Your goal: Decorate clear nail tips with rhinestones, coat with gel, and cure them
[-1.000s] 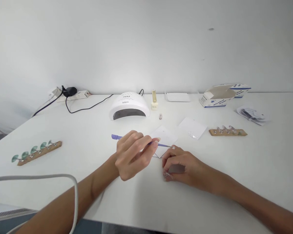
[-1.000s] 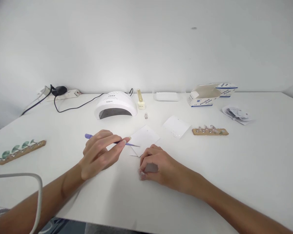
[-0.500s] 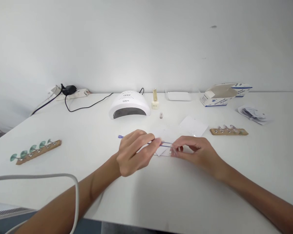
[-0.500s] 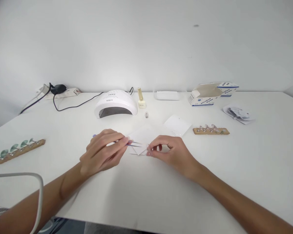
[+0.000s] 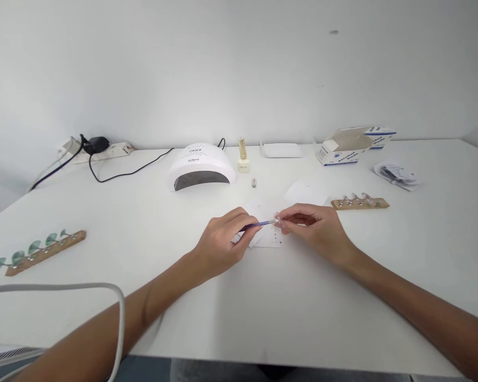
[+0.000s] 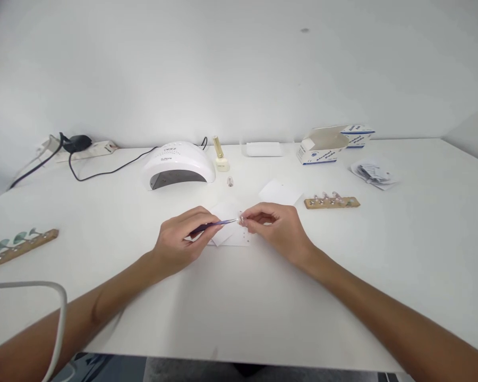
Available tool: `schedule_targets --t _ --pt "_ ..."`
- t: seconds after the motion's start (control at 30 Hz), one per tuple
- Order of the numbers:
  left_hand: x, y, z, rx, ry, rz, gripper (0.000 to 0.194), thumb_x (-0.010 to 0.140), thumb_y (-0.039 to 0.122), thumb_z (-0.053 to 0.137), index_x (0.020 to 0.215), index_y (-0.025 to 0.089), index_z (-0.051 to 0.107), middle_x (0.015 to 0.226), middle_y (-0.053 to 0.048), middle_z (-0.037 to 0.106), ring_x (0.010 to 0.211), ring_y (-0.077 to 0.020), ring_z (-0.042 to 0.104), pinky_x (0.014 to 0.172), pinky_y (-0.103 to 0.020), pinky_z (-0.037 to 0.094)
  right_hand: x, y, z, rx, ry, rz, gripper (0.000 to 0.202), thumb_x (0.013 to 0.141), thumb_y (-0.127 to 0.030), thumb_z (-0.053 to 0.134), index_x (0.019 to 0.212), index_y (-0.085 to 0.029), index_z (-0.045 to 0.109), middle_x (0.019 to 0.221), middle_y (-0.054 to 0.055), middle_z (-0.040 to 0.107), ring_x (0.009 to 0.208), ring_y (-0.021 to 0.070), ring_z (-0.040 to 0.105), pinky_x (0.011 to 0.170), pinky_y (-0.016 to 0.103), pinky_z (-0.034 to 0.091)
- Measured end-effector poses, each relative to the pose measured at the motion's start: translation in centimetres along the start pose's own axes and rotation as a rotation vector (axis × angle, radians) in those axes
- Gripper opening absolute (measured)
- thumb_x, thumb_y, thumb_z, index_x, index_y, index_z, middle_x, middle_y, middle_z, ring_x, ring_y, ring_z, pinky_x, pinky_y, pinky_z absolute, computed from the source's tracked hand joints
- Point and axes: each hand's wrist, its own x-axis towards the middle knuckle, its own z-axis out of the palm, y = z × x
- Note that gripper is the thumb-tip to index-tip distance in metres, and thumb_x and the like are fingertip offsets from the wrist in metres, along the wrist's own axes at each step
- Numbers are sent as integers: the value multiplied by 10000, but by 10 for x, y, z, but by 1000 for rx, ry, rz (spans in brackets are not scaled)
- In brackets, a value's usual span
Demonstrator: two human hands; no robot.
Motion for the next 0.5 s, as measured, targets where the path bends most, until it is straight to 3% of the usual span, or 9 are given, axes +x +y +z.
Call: schedule_targets --t 0.5 --pt "0 2 0 30 -72 -43 82 862 152 555 835 161 632 675 13 570 551 -55 418 458 -187 312 -2 -1 1 -24 -30 -48 149 724 -351 737 752 -209 701 696 23 699 575 150 644 611 315 576"
